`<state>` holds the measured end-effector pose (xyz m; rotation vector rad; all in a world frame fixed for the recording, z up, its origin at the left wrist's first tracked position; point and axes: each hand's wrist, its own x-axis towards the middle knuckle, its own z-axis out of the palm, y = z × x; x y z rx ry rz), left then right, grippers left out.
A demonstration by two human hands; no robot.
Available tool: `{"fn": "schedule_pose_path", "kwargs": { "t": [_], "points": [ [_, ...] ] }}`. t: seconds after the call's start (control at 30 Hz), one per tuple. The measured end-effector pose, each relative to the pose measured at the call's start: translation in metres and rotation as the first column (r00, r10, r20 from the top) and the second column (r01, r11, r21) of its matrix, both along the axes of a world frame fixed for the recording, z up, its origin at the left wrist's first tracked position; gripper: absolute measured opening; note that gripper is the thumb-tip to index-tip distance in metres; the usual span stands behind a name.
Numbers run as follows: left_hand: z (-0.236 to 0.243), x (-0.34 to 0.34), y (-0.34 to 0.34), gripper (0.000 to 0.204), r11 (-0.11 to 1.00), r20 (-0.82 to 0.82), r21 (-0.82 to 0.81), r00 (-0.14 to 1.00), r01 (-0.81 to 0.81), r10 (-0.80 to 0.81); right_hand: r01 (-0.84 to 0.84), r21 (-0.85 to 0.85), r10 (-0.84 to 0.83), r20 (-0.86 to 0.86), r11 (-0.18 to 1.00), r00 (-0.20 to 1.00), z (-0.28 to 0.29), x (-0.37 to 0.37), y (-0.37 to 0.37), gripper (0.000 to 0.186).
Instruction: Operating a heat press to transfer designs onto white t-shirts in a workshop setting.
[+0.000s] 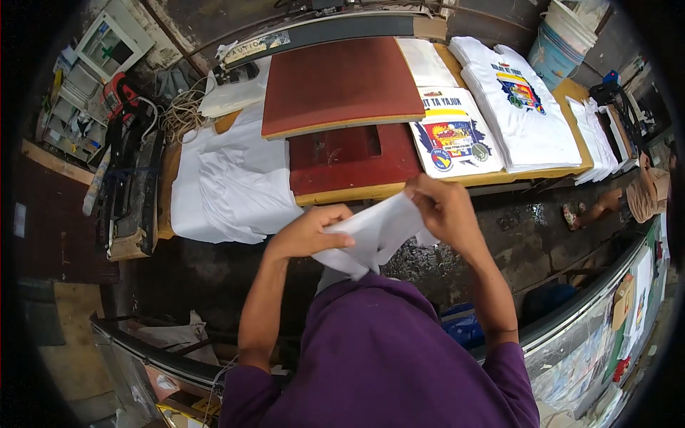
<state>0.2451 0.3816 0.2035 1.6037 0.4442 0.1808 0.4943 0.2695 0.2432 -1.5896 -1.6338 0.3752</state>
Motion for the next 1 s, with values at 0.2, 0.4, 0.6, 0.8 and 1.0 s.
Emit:
{"fn": "schedule_pose_path", "kwargs": {
  "t": [0.2,0.4,0.6,0.8,1.0],
  "points": [
    [0.017,-0.033,0.019,0.011,0.638,0.087,0.647,0.872,-0.418,0.483,-0.018,-0.012,0.021,0.61,1.0,0.792,0.014,0.019,-0.01,0.021],
    [0.048,-0.055,0.014,0.02,0.314,0.251,0.779,0.729,-0.543,0.637,0.288,0.314,-0.389,0.337,0.905,0.857,-0.007,0.074,-0.01,0.038],
    [0.039,-0.112,0.039,0.018,0.392,0.252,0.62,0.646,-0.68,0.72,0.316,0.053,-0.271,-0.395,0.947,0.878,-0.034,0.11,-0.02,0.034],
    [0.025,-0.133,0.098,0.014,0.631,0.399,0.075,0.603,-0.772,0.691,0.068,0.297,0.174,-0.715,0.953,0.677,-0.025,0.147,0.028,0.014],
    [-0.036,-0.092,0.243,0.026,0.434,-0.094,-0.591,0.592,-0.68,0.8,0.054,-0.425,-0.419,-0.85,0.903,0.318,-0.027,0.15,0.176,0.038]
  ]
}}
